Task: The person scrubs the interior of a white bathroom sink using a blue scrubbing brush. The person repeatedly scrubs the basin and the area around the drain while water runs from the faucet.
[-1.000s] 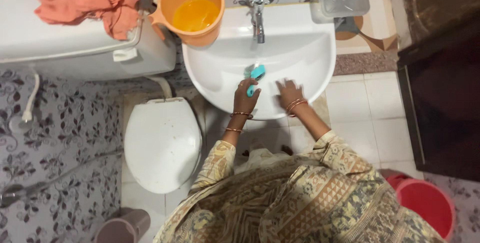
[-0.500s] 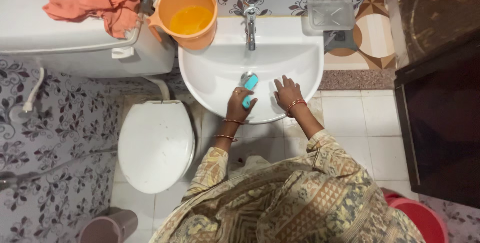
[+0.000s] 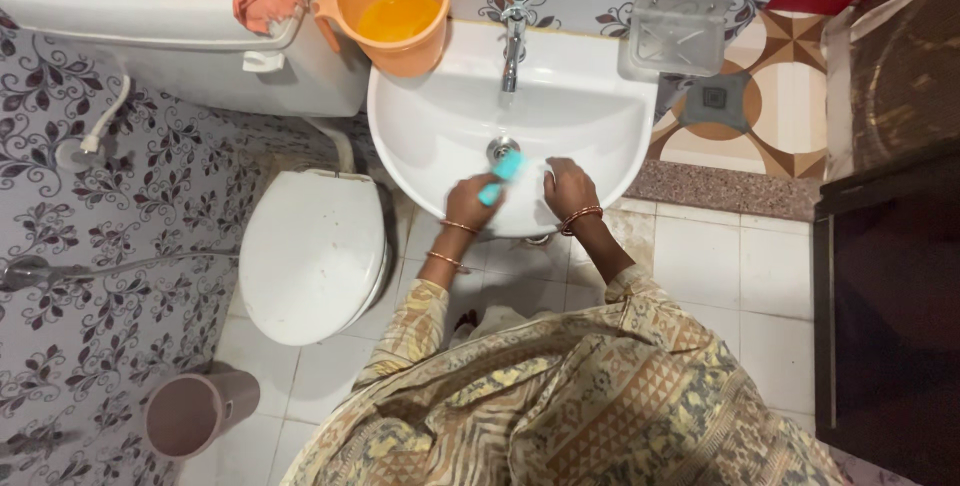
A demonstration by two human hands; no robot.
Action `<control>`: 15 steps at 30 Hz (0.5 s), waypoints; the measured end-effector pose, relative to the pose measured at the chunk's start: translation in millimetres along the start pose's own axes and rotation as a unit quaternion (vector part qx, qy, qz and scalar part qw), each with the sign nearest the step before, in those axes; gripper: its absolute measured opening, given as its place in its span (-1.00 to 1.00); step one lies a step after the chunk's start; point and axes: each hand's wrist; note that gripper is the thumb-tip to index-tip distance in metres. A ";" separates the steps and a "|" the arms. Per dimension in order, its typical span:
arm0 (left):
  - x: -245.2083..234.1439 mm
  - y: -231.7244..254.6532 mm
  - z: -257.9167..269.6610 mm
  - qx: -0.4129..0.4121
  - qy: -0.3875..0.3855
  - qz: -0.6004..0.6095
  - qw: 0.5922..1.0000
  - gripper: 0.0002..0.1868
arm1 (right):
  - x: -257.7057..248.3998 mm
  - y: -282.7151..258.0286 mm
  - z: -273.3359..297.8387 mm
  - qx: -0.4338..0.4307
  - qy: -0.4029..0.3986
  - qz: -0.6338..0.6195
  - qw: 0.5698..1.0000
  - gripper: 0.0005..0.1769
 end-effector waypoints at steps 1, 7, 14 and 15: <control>-9.4 -2.7 -1.1 -0.038 0.011 -0.018 0.999 -0.70 | -2.5 0.6 -1.1 -0.002 0.004 -0.001 1.000 -0.71; -50.6 4.9 -14.8 -0.149 -0.068 0.052 0.985 -0.70 | -1.3 -6.7 -0.3 -0.010 0.013 -0.023 1.000 -0.74; -60.3 41.0 -36.8 -0.145 -0.069 -0.150 0.976 -0.66 | -11.1 -8.1 -3.2 -0.004 0.007 -0.027 1.000 -0.74; -59.7 41.6 -37.4 -0.152 -0.098 -0.131 0.975 -0.64 | -11.0 -9.4 -3.4 -0.002 0.004 -0.029 1.000 -0.74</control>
Point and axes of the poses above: each hand's wrist, its own z-axis away from the middle knuckle, its own x-axis out of the palm, y = z × x, and after that the axes turned 2 degrees about y, right-handed
